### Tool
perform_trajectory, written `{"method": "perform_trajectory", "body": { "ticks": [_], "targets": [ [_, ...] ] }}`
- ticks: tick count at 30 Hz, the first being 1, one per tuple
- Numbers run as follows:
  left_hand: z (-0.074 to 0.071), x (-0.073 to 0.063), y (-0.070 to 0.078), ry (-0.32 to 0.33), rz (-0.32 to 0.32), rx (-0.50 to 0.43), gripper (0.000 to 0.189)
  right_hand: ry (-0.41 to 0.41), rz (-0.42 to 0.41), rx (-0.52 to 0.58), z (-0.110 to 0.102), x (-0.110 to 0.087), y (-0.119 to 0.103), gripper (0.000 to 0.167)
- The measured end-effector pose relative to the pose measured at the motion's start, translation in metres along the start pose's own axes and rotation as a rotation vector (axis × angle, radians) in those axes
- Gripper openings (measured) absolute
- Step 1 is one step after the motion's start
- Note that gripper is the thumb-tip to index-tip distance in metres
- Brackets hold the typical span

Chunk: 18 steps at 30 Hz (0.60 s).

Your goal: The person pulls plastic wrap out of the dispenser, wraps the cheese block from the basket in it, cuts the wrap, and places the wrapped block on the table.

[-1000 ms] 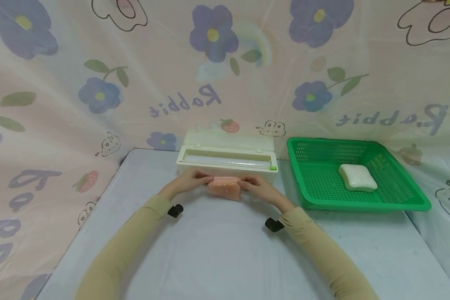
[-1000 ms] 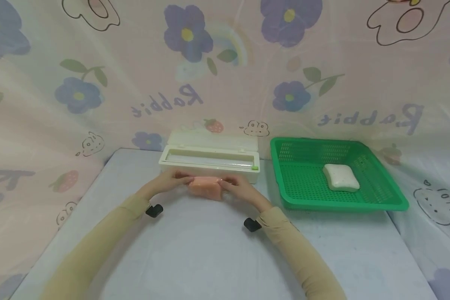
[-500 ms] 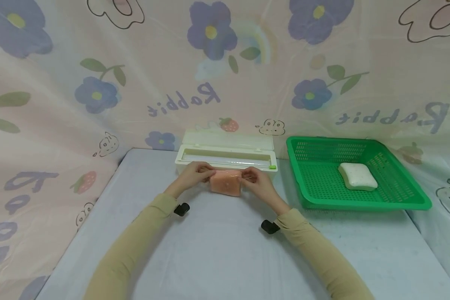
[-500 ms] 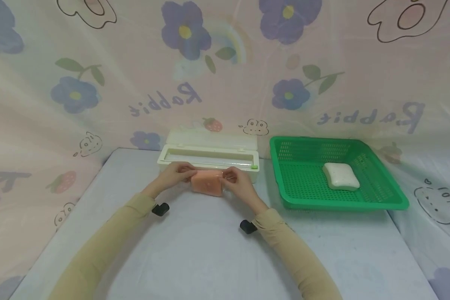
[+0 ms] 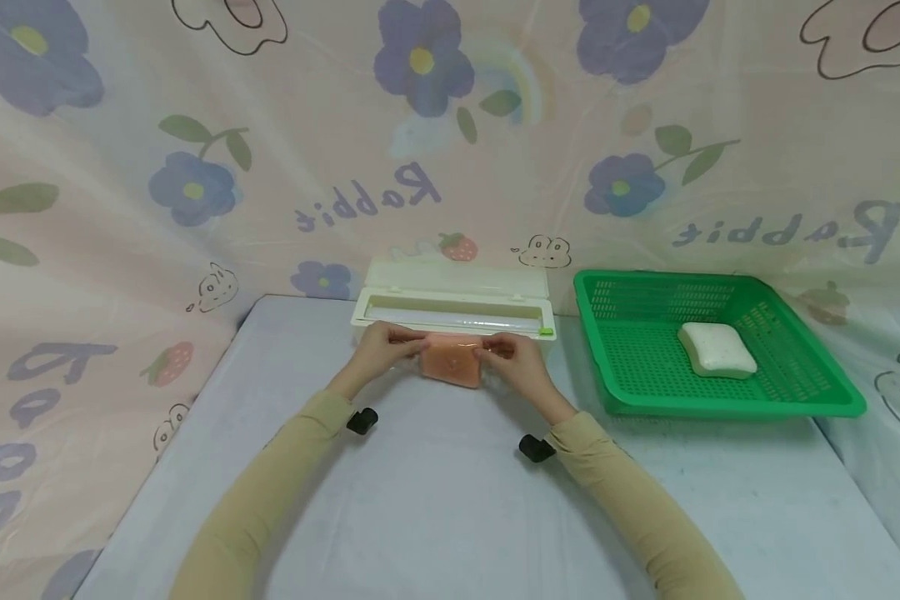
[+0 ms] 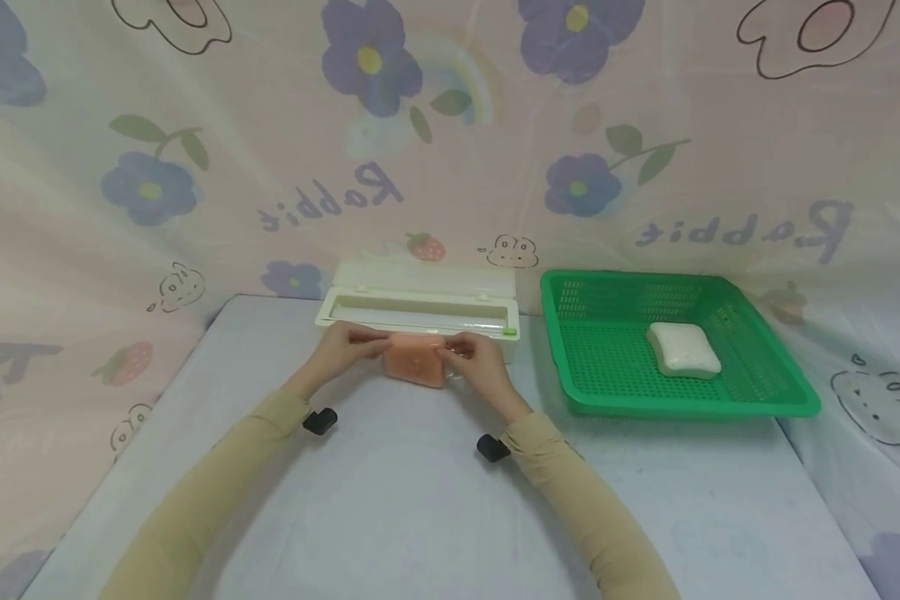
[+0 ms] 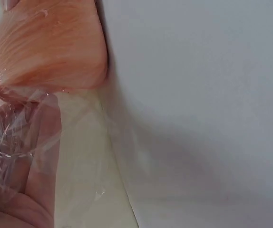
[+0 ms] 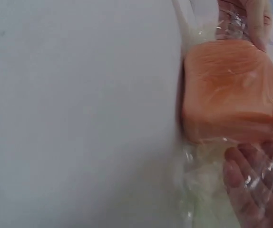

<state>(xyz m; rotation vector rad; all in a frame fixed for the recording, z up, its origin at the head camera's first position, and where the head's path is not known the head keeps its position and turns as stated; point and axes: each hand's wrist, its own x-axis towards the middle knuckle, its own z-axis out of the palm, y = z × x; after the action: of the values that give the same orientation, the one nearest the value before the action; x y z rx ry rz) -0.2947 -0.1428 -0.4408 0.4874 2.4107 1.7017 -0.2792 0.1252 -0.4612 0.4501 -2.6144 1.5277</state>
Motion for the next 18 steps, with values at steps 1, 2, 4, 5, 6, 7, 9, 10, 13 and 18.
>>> {"method": "perform_trajectory", "body": {
  "ticks": [1,2,4,5,6,7,9,10,13,18],
  "targets": [
    [0.0,0.0,0.0,0.003,-0.004,-0.002,0.03,-0.013,-0.006,-0.003,-0.002,-0.001,0.0,0.024],
    [0.001,0.002,-0.004,0.008,0.006,0.0,0.03,-0.027,-0.011,-0.005,-0.004,-0.002,0.0,0.027],
    [0.001,0.003,-0.008,0.016,0.011,-0.002,0.03,-0.053,-0.016,-0.015,-0.01,-0.007,0.001,0.033],
    [0.001,0.002,-0.008,0.014,0.013,-0.004,0.031,-0.062,-0.021,-0.017,-0.013,-0.009,0.001,0.035],
    [0.0,0.001,-0.008,0.014,0.012,-0.004,0.031,-0.066,-0.025,-0.016,-0.016,-0.012,0.0,0.037],
    [0.0,0.0,-0.007,0.017,0.011,0.002,0.032,-0.064,-0.028,-0.017,-0.019,-0.015,0.001,0.038],
    [-0.001,-0.003,-0.005,0.02,0.013,0.026,0.034,-0.052,-0.035,-0.004,-0.023,-0.02,0.001,0.039],
    [-0.001,-0.004,-0.004,0.025,0.021,0.052,0.035,-0.047,-0.041,0.005,-0.025,-0.022,0.002,0.039],
    [-0.005,-0.01,-0.004,0.04,0.025,0.122,0.039,-0.036,-0.054,0.01,-0.029,-0.026,0.007,0.034],
    [-0.013,-0.02,-0.01,0.032,0.041,0.172,0.037,0.011,-0.03,-0.052,-0.033,-0.029,0.016,0.014]
  ]
}}
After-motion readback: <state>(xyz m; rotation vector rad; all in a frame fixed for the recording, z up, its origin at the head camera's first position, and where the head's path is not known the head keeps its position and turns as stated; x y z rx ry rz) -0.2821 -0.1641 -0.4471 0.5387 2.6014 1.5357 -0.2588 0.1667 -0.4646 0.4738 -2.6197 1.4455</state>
